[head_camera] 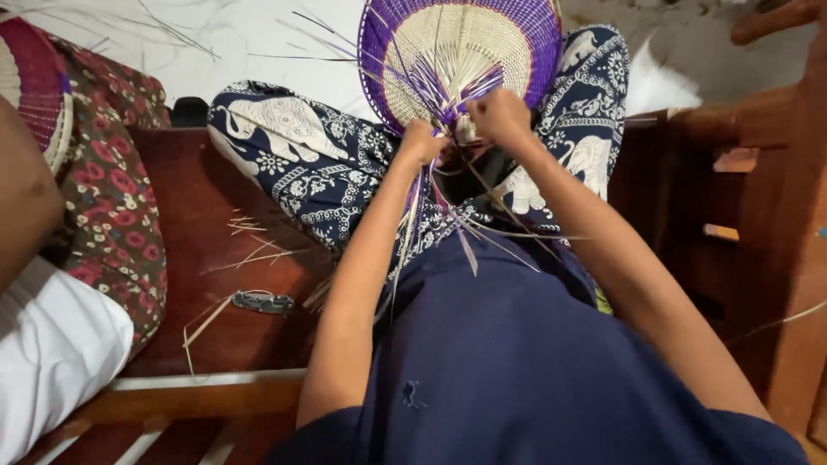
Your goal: Hand-weaving a decorative fan using natural and dyed plant fibers.
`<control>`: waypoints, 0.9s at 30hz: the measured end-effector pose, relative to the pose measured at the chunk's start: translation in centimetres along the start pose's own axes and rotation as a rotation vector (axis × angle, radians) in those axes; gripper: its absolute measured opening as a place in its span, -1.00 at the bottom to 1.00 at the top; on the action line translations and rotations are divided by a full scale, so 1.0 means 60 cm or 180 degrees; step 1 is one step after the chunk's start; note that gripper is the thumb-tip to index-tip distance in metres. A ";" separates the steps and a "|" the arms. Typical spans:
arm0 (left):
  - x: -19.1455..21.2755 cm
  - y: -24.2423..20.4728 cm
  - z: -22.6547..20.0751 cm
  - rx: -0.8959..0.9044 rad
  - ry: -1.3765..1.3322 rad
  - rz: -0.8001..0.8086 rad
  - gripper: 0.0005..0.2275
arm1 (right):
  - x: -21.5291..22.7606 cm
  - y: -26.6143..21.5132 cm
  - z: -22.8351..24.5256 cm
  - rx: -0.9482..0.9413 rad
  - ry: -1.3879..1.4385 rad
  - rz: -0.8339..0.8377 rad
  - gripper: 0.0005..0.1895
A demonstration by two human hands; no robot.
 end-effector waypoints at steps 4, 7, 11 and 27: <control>-0.027 -0.040 -0.009 -0.0028 -0.0577 0.0385 -0.88 | 0.134 -0.046 0.138 -0.0553 0.0481 0.0801 -0.31; -0.028 -0.031 0.005 -0.0933 0.0074 -0.0541 -0.91 | 0.127 -0.049 0.134 -0.0442 0.1030 0.0771 -0.41; -0.042 -0.006 0.005 -0.0703 -0.0469 -0.0246 -0.88 | 0.052 -0.021 0.048 0.0380 0.1260 0.0813 -0.86; 0.005 -0.113 -0.045 -0.0603 -0.1338 0.0708 -0.80 | 0.128 -0.129 0.143 -0.0916 0.3279 0.1037 -0.26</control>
Point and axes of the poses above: each hand's wrist, its own y-axis towards the middle knuckle, its own x-axis out of the back of the hand, z = x × y, the point moved 3 cm from there along y, towards the middle knuckle, and after that the axes turned 12 degrees about x, right-handed, at the moved point
